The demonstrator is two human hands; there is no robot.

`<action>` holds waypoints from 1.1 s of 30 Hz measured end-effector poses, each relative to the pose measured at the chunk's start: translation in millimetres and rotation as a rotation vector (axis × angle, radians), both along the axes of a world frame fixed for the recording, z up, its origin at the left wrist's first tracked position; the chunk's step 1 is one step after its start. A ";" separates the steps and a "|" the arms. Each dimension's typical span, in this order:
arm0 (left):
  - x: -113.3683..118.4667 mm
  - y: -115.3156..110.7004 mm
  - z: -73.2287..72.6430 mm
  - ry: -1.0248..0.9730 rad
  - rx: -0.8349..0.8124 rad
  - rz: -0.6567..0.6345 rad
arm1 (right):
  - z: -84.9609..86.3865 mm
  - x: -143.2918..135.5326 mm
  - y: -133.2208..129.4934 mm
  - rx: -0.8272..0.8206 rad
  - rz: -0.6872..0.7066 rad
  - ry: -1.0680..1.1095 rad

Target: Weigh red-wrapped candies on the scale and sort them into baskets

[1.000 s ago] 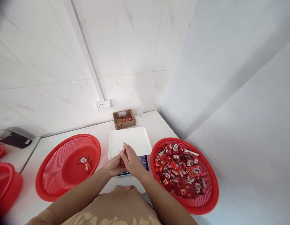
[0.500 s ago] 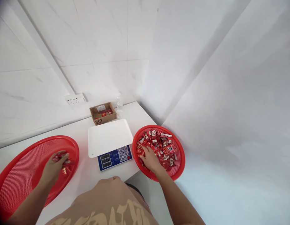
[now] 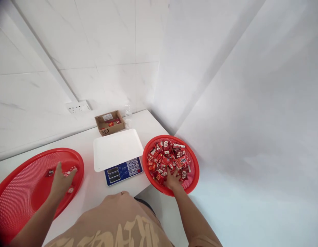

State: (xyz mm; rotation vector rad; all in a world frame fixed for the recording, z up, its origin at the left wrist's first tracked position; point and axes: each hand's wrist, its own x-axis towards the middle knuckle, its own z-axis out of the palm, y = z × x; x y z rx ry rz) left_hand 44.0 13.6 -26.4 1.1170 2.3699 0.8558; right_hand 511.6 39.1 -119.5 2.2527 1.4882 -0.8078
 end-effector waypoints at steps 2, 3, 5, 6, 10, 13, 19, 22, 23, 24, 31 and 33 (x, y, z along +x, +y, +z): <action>11.0 6.4 2.5 0.033 -0.002 -0.022 | -7.2 -10.8 3.2 0.010 -0.069 -0.036; 15.5 8.7 2.8 0.046 0.002 -0.041 | -9.1 -13.3 4.5 0.028 -0.087 -0.039; 23.0 11.2 2.3 0.054 0.012 -0.088 | -10.2 -12.1 6.3 0.098 -0.077 -0.016; 26.1 11.6 1.9 0.052 0.011 -0.105 | -10.1 -8.9 6.7 0.142 -0.054 0.006; 36.5 10.0 1.7 0.015 -0.004 -0.142 | -8.0 11.1 5.9 0.270 -0.046 0.171; 40.7 7.8 2.4 -0.002 0.006 -0.166 | -1.3 23.0 5.8 0.314 -0.215 0.447; 44.3 8.7 4.2 -0.023 0.068 -0.214 | 40.0 27.7 17.5 0.416 -0.648 0.966; 51.5 12.2 3.5 -0.051 0.084 -0.251 | 65.3 24.7 29.6 0.488 -0.772 1.102; 55.7 13.5 3.0 -0.072 0.089 -0.264 | 73.1 22.0 33.7 0.500 -0.790 1.156; 61.0 14.6 2.7 -0.106 0.095 -0.276 | 80.5 17.8 37.6 0.506 -0.792 1.218; 122.0 20.5 25.1 -0.865 -0.028 -0.399 | 120.5 -73.7 57.3 0.367 -0.530 1.606; 136.9 26.2 34.3 -1.144 -0.120 -0.383 | 124.9 -111.3 61.1 0.268 -0.446 1.672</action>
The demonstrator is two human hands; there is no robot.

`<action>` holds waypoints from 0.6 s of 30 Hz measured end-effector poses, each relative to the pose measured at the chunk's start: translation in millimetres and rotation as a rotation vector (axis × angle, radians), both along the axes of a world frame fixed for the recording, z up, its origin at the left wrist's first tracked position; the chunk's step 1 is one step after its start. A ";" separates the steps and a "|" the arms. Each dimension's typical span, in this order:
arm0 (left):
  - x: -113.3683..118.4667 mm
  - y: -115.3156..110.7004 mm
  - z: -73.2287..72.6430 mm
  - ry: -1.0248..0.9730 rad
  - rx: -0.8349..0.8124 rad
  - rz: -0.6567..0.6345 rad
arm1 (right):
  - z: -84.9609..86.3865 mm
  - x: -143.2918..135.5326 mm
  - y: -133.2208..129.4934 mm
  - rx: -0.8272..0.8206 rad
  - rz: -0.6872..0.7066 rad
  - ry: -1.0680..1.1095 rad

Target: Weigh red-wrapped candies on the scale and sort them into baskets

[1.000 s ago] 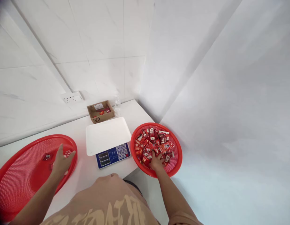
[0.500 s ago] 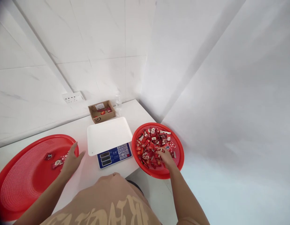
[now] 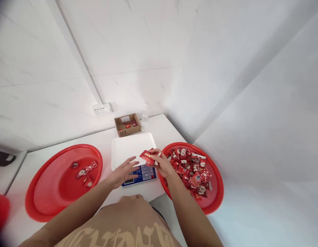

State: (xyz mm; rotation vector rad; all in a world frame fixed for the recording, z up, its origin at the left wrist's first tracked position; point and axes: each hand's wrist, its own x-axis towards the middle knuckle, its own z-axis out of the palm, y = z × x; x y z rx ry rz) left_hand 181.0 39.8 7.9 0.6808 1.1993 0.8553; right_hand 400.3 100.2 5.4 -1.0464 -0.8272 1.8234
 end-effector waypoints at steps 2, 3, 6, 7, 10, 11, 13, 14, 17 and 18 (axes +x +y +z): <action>7.5 9.0 4.0 -0.202 -0.082 -0.008 | 0.5 -33.4 3.6 0.027 0.120 0.019; 8.1 14.2 3.6 -0.276 -0.103 0.008 | -0.5 -47.3 5.4 0.048 0.176 0.019; -0.5 29.7 -5.0 -0.381 -0.121 0.128 | -6.5 -75.4 12.4 0.101 0.312 0.013; -5.5 34.0 -9.4 -0.388 -0.122 0.177 | -8.8 -80.7 15.1 0.100 0.339 0.007; -20.5 43.1 -22.1 -0.393 -0.124 0.271 | -15.2 -88.8 23.5 0.047 0.382 -0.015; -24.6 45.2 -25.5 -0.385 -0.130 0.291 | -17.3 -90.2 26.2 0.023 0.389 -0.023; -31.1 48.4 -30.7 -0.352 -0.146 0.316 | -21.5 -92.5 30.8 -0.011 0.398 -0.043; -33.6 49.8 -32.8 -0.331 -0.152 0.326 | -23.8 -93.7 32.9 -0.014 0.402 -0.057; -39.6 53.8 -38.3 -0.262 -0.150 0.355 | -31.7 -97.1 38.0 -0.017 0.368 -0.127; -41.3 55.1 -40.4 -0.240 -0.146 0.368 | -34.7 -97.8 39.5 -0.026 0.336 -0.149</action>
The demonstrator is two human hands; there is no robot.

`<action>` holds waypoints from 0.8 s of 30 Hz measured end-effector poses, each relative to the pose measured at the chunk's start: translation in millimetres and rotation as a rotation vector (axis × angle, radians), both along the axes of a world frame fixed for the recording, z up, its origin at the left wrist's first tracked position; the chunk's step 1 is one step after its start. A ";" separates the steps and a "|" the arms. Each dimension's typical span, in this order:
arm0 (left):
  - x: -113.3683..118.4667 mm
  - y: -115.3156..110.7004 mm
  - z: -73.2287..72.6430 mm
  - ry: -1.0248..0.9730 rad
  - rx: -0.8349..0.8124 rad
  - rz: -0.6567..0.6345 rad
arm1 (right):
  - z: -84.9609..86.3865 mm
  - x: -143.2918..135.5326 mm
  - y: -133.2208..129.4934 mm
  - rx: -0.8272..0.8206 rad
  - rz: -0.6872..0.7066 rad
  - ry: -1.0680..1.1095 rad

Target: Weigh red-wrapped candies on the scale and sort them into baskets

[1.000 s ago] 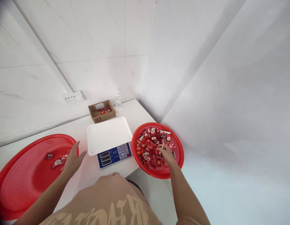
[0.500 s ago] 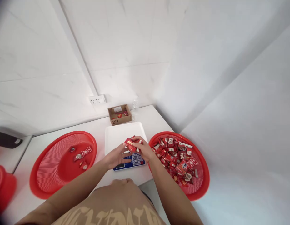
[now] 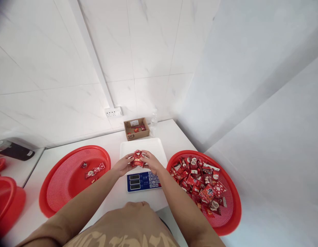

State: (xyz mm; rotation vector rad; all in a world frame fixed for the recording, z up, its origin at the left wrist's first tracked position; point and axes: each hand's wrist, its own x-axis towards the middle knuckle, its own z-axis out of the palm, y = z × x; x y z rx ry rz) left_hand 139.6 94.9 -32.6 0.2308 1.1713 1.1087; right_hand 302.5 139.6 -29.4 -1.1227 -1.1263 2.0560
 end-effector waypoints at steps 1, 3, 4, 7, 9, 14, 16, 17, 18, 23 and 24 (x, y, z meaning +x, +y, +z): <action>-1.7 1.2 -2.3 0.022 -0.003 0.012 | -3.3 -0.3 1.5 -0.008 -0.039 -0.019; -4.8 3.0 -6.9 0.054 -0.012 0.035 | -10.3 0.7 4.5 -0.018 -0.119 -0.044; -6.2 3.5 -9.0 0.062 -0.015 0.043 | -13.7 2.0 5.9 -0.011 -0.153 -0.048; -8.7 4.0 -12.6 0.077 -0.018 0.058 | -22.4 7.5 9.3 0.023 -0.220 -0.071; -8.3 3.7 -12.1 0.081 -0.014 0.061 | -26.5 10.3 10.0 0.031 -0.223 -0.100; -3.6 1.3 -7.5 0.108 0.011 0.008 | -35.3 8.3 9.1 0.055 -0.192 -0.150; -3.6 -0.6 -6.9 0.137 0.009 -0.002 | -38.2 7.3 10.6 0.093 -0.241 -0.160; -4.4 -1.8 -6.9 0.147 0.003 -0.001 | -38.9 7.5 12.0 0.112 -0.266 -0.171; -5.6 -3.3 -7.0 0.152 -0.007 0.006 | -38.8 8.2 13.5 0.133 -0.284 -0.190; -10.7 -16.0 -5.4 0.137 -0.075 0.091 | -28.9 12.9 11.5 0.463 -0.312 -0.479; -10.2 -19.3 -5.1 0.137 -0.073 0.102 | -26.6 12.3 7.1 0.542 -0.302 -0.516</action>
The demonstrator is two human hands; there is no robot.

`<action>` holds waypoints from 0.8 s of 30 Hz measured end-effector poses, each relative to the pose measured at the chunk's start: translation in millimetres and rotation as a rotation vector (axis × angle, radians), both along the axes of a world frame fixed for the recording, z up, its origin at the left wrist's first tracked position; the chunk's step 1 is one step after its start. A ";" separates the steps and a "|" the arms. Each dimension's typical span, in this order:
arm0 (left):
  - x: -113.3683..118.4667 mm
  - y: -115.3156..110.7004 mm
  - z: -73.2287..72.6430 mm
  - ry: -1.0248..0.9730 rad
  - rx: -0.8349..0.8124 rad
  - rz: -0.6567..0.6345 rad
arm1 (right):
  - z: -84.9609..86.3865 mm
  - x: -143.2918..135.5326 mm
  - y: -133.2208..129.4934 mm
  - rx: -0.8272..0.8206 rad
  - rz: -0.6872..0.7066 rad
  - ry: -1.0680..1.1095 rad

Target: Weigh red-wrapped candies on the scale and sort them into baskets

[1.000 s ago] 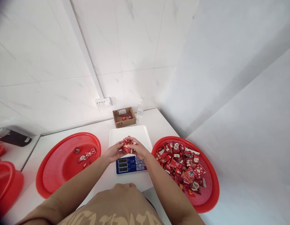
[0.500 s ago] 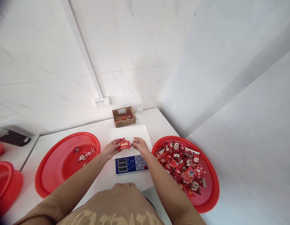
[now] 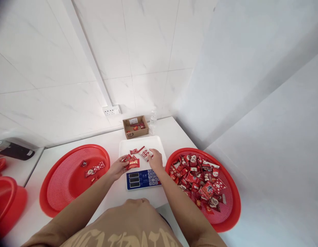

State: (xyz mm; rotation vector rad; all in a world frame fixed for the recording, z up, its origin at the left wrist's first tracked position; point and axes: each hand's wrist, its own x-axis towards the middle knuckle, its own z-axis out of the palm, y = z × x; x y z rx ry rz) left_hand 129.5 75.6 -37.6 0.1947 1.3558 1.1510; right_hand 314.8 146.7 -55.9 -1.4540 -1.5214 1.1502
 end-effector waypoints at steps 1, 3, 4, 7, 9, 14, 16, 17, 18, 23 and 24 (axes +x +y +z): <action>1.2 -3.4 0.0 -0.002 0.010 0.006 | 1.8 -1.5 -5.8 0.030 0.040 -0.019; 4.8 -9.7 -1.3 -0.019 0.043 0.004 | 3.4 -6.4 -19.9 -0.052 0.177 0.035; 6.8 -12.4 -2.5 -0.032 0.057 0.000 | 3.2 -9.2 -26.9 -0.140 0.251 0.084; 10.5 -17.4 -6.3 -0.056 0.064 0.004 | 0.3 -14.9 -41.0 -0.350 0.349 0.238; 9.6 -18.4 -7.0 -0.056 0.046 0.049 | -2.1 -14.5 -41.9 -0.383 0.310 0.292; 0.3 -16.9 -1.9 -0.027 0.006 0.193 | -5.5 -4.5 -29.3 -0.277 0.191 0.175; -1.3 -17.0 0.1 -0.021 0.012 0.195 | -5.5 -2.1 -26.9 -0.088 0.176 0.051; -0.8 -17.4 0.7 -0.020 0.019 0.186 | -5.3 -2.1 -26.9 0.020 0.172 -0.012; 0.4 -18.1 1.1 -0.018 0.030 0.169 | -5.1 -2.9 -27.6 0.114 0.171 -0.067; 12.8 -22.3 4.1 -0.007 0.127 0.036 | -5.3 -14.0 -34.2 0.231 0.210 -0.130; 15.3 -22.8 5.2 -0.008 0.144 0.014 | -5.6 -16.2 -35.0 0.216 0.218 -0.111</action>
